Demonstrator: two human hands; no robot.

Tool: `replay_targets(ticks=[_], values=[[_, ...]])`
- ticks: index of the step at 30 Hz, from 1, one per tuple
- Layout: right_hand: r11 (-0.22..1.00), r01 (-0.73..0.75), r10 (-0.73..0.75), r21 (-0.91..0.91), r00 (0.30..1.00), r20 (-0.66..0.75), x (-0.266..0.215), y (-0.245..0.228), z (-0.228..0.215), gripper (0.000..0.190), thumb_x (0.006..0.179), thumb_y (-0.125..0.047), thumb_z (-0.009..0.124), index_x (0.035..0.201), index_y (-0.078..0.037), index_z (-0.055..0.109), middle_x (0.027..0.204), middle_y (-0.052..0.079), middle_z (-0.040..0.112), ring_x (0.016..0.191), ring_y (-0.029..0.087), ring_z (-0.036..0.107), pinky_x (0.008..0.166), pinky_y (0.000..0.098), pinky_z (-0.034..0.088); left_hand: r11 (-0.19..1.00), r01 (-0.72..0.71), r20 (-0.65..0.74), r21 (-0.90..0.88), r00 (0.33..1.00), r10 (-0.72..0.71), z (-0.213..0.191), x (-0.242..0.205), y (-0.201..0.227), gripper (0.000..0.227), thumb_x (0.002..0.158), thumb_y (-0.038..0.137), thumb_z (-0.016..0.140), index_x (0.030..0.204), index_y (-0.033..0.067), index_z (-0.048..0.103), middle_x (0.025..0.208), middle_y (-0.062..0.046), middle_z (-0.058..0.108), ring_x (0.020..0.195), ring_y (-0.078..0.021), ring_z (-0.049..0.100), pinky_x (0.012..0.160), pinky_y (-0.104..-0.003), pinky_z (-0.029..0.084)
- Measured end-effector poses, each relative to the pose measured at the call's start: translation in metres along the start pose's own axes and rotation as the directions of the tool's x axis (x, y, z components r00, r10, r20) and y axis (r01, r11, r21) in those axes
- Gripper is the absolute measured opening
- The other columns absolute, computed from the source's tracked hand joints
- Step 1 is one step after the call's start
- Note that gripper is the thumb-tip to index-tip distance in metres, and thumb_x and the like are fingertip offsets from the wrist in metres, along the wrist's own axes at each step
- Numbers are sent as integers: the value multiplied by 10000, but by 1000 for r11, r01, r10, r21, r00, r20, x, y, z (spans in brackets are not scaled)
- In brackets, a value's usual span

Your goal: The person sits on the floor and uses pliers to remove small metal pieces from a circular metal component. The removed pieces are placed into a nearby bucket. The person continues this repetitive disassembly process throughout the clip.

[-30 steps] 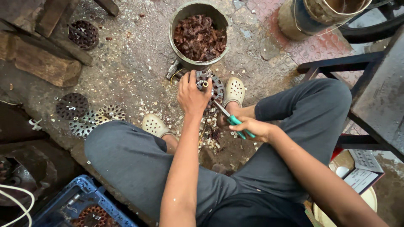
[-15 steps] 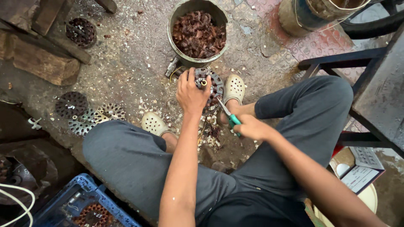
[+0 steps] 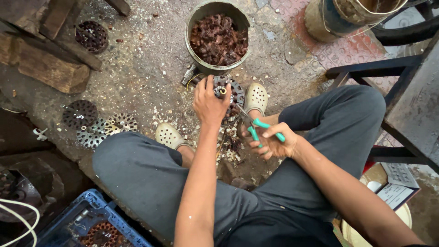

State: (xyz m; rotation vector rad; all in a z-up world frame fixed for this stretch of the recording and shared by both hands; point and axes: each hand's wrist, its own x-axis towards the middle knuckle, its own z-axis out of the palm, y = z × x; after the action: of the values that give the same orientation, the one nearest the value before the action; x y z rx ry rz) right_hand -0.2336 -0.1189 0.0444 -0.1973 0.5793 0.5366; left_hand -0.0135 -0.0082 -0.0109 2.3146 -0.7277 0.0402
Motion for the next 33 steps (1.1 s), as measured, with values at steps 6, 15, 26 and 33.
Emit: replay_targets(ticks=[6, 15, 26, 33], values=[[194, -132, -609, -972, 761, -225, 11, -3, -7, 576, 716, -270, 812, 1215, -38, 645, 859, 104, 663, 657, 263, 631, 599, 432, 513, 1000, -12, -1, 21, 1000, 12, 2, 5, -5, 609, 894, 495, 732, 1291, 38, 665, 1280, -206, 657, 1188, -384, 633, 958, -495, 546], [-225, -534, -820, -815, 555, -137, 7, 5, 39, 745, 622, -430, 850, 1267, -116, 650, 956, 146, 748, 832, 373, 719, 706, 490, 558, 999, -13, -29, -37, 1000, 12, -7, 3, -1, 612, 918, 467, 712, 1290, -11, 623, 1270, -214, 654, 1193, -403, 625, 985, -496, 531], [963, 255, -242, 91, 961, -132, 13, 29, 39, 739, 656, -349, 707, 1285, -22, 498, 1184, 157, 658, 965, 296, 712, 810, 488, 660, 978, -76, -23, -197, 997, 73, -11, 4, -11, 630, 998, 499, 654, 1321, -38, 583, 1301, -234, 649, 1180, -401, 635, 1008, -492, 514], [810, -4, -298, 586, 858, 418, 54, 70, 45, 582, 973, -383, 578, 1430, -52, 435, 895, 15, 490, 676, 137, 494, 580, 307, 497, 940, -43, 77, -338, 994, 73, -21, 8, -14, 547, 930, 362, 669, 1328, -8, 602, 1323, -232, 637, 1260, -406, 596, 1088, -512, 444]])
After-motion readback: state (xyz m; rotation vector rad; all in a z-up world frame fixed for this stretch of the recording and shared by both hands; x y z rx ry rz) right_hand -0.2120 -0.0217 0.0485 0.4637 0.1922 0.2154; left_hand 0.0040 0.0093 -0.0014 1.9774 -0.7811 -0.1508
